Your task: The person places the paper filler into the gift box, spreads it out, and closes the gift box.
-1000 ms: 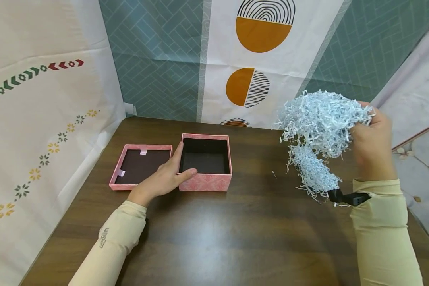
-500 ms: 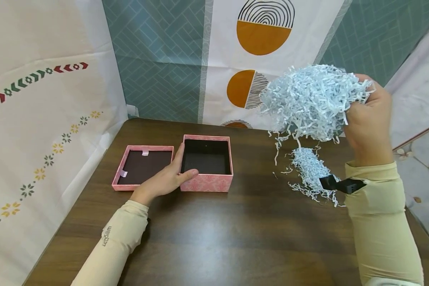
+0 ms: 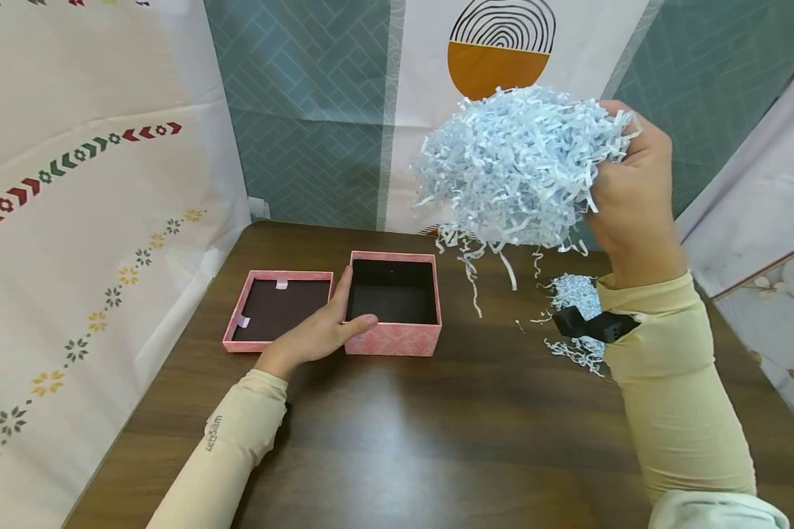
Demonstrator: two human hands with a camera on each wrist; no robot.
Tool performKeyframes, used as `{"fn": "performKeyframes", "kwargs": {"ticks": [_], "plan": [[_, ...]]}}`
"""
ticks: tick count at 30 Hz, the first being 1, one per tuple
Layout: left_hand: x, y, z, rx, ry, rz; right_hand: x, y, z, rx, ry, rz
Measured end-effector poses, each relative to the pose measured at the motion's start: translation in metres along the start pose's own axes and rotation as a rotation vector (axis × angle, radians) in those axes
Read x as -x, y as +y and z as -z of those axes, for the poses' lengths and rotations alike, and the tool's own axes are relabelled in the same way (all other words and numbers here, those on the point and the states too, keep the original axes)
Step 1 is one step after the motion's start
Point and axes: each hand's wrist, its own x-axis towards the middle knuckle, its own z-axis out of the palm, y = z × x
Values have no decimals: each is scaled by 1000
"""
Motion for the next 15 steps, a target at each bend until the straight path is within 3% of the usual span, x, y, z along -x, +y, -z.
{"fn": "performKeyframes", "kwargs": {"ticks": [8,15], "plan": [[-3,1,-3,25,-12,-22,7,23,-24,134,-119,21],[-5,-2,-4,46,-17,-42,27,63,-32,273,-214,-163]]}}
